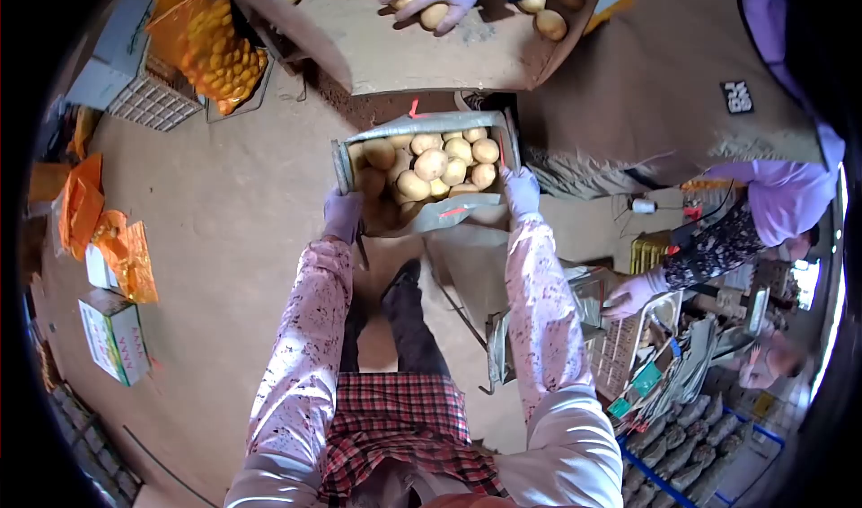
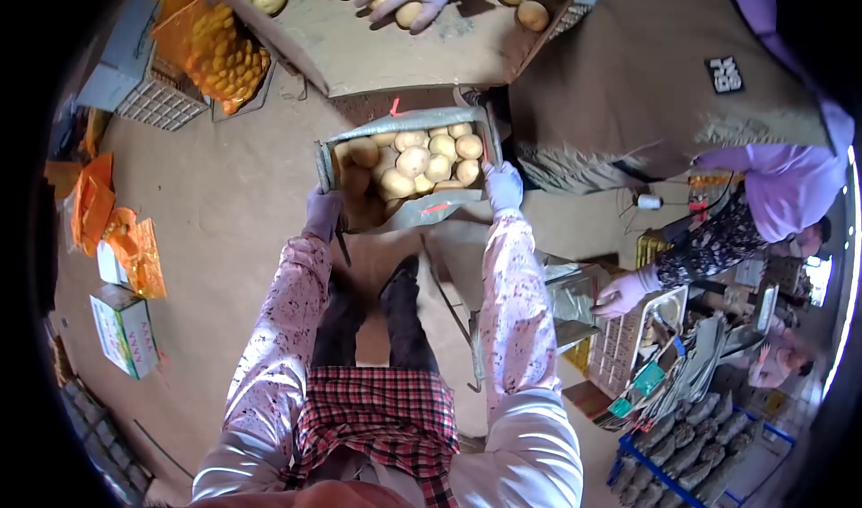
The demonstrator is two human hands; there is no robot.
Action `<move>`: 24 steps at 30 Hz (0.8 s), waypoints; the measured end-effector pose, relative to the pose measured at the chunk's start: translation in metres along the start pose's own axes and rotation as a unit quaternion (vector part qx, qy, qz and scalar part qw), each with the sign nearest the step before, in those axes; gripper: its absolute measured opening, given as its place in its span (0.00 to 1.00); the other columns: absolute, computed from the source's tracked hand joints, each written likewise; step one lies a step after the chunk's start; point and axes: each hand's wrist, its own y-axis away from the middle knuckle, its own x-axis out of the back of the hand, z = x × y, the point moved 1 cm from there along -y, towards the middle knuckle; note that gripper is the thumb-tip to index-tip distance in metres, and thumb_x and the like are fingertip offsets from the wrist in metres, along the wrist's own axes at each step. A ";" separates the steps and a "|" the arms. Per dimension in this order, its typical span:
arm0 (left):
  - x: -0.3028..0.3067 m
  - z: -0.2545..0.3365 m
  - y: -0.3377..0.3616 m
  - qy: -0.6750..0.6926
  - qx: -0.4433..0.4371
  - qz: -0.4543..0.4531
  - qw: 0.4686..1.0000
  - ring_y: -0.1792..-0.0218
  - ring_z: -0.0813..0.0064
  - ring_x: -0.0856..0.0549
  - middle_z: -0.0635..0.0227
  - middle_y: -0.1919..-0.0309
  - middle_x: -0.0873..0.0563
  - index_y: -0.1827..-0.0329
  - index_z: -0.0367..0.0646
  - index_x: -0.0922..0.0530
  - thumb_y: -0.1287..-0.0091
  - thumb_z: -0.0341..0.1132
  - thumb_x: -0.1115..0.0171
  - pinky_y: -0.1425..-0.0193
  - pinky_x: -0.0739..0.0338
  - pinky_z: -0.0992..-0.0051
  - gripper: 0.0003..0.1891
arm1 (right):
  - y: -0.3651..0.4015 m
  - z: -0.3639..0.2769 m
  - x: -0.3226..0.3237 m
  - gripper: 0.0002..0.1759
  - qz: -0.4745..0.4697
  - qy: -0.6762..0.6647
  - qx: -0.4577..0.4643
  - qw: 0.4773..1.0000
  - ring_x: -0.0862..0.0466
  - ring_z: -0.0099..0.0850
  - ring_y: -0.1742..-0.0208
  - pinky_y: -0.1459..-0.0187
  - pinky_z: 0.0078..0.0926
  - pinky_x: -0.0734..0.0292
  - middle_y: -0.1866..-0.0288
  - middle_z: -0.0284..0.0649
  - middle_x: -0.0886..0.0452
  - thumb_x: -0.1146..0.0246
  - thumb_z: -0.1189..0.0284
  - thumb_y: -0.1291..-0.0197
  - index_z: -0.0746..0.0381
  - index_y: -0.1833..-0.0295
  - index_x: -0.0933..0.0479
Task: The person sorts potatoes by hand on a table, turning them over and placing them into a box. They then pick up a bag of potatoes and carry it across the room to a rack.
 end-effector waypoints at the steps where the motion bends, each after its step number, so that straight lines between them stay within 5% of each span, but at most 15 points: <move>1: 0.006 -0.008 0.009 0.038 -0.021 -0.003 0.999 0.80 0.82 0.26 0.76 0.78 0.23 0.59 0.40 0.19 0.43 0.31 0.40 0.77 0.32 0.77 0.10 | 0.017 -0.005 0.000 0.24 0.008 0.006 0.001 1.000 0.18 0.54 0.55 0.53 0.46 0.25 0.59 0.54 0.16 0.36 0.51 0.41 0.63 0.58 0.19; 6: 0.053 -0.021 0.063 0.188 -0.001 -0.027 0.982 0.81 0.89 0.33 0.82 0.77 0.28 0.53 0.46 0.22 0.38 0.25 0.43 0.80 0.41 0.83 0.12 | 0.102 -0.041 0.009 0.20 0.022 -0.020 -0.035 0.999 0.17 0.52 0.56 0.55 0.45 0.25 0.62 0.53 0.16 0.35 0.57 0.39 0.65 0.59 0.21; 10: 0.098 -0.050 0.123 0.170 -0.012 -0.005 0.985 0.79 0.89 0.32 0.81 0.76 0.27 0.54 0.46 0.22 0.38 0.26 0.42 0.78 0.40 0.84 0.10 | 0.194 -0.050 0.019 0.19 0.022 -0.038 -0.024 0.999 0.17 0.45 0.65 0.60 0.40 0.25 0.69 0.49 0.17 0.35 0.58 0.38 0.66 0.59 0.22; 13: 0.144 -0.101 0.163 0.153 0.012 0.025 0.988 0.78 0.89 0.31 0.80 0.75 0.25 0.55 0.44 0.22 0.37 0.27 0.42 0.76 0.38 0.83 0.09 | 0.252 -0.030 0.011 0.23 -0.049 -0.133 -0.091 0.986 0.19 0.42 0.74 0.66 0.39 0.26 0.78 0.46 0.19 0.35 0.52 0.39 0.65 0.68 0.20; 16: 0.192 -0.166 0.190 0.120 0.044 0.058 0.990 0.76 0.87 0.28 0.78 0.74 0.23 0.56 0.43 0.22 0.38 0.26 0.40 0.75 0.35 0.82 0.09 | 0.324 -0.044 0.025 0.29 -0.082 0.034 -0.052 0.995 0.17 0.53 0.67 0.63 0.46 0.25 0.74 0.52 0.18 0.40 0.44 0.38 0.62 0.67 0.17; 19: 0.216 -0.241 0.212 0.167 0.035 0.073 0.983 0.78 0.85 0.28 0.77 0.75 0.23 0.55 0.44 0.22 0.38 0.25 0.39 0.76 0.35 0.81 0.09 | 0.367 0.015 -0.001 0.29 -0.064 -0.017 -0.014 0.998 0.19 0.40 0.77 0.70 0.39 0.27 0.82 0.44 0.22 0.35 0.44 0.41 0.63 0.69 0.18; 24: 0.203 -0.307 0.277 0.247 0.054 0.136 0.958 0.81 0.83 0.28 0.77 0.76 0.22 0.54 0.45 0.22 0.38 0.22 0.41 0.79 0.35 0.80 0.12 | 0.417 0.042 0.023 0.24 -0.127 -0.063 -0.013 0.990 0.18 0.42 0.72 0.68 0.39 0.27 0.76 0.48 0.19 0.35 0.50 0.38 0.64 0.63 0.18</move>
